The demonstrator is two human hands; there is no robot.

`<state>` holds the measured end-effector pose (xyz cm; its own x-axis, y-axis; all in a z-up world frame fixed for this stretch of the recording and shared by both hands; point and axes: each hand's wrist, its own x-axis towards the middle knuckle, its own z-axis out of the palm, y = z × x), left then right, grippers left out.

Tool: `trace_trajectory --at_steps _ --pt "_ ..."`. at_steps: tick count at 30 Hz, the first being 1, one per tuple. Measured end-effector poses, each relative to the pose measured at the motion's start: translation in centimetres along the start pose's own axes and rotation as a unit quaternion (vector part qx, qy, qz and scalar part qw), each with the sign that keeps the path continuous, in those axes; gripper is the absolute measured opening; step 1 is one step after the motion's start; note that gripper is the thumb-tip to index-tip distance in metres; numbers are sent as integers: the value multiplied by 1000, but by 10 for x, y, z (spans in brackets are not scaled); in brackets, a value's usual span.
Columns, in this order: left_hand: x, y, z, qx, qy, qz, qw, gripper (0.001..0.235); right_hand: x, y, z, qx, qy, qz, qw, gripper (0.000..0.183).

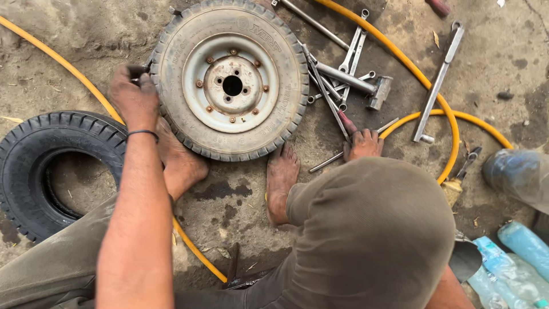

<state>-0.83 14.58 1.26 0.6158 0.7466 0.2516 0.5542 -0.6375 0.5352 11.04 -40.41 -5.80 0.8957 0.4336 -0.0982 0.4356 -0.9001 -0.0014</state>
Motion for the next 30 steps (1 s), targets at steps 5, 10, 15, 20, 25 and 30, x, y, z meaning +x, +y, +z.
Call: trace_trajectory --at_steps 5,10,15,20,25,30 --pt "16 -94 19 54 -125 37 990 35 9 16 -45 110 -44 0 993 33" --pt "19 -129 64 46 -162 -10 986 42 34 49 -125 508 -203 115 829 32" --pt "31 -124 67 74 -237 -87 965 39 91 -9 -274 641 -144 168 735 57" --pt "30 -138 88 70 -247 -100 961 27 116 -111 -436 232 -117 -106 960 32" --pt "13 -140 94 11 -156 -109 982 21 98 -194 -468 174 -89 -254 947 22" --pt "17 -148 101 12 -186 -90 978 24 89 -227 -407 147 -30 -326 933 5"
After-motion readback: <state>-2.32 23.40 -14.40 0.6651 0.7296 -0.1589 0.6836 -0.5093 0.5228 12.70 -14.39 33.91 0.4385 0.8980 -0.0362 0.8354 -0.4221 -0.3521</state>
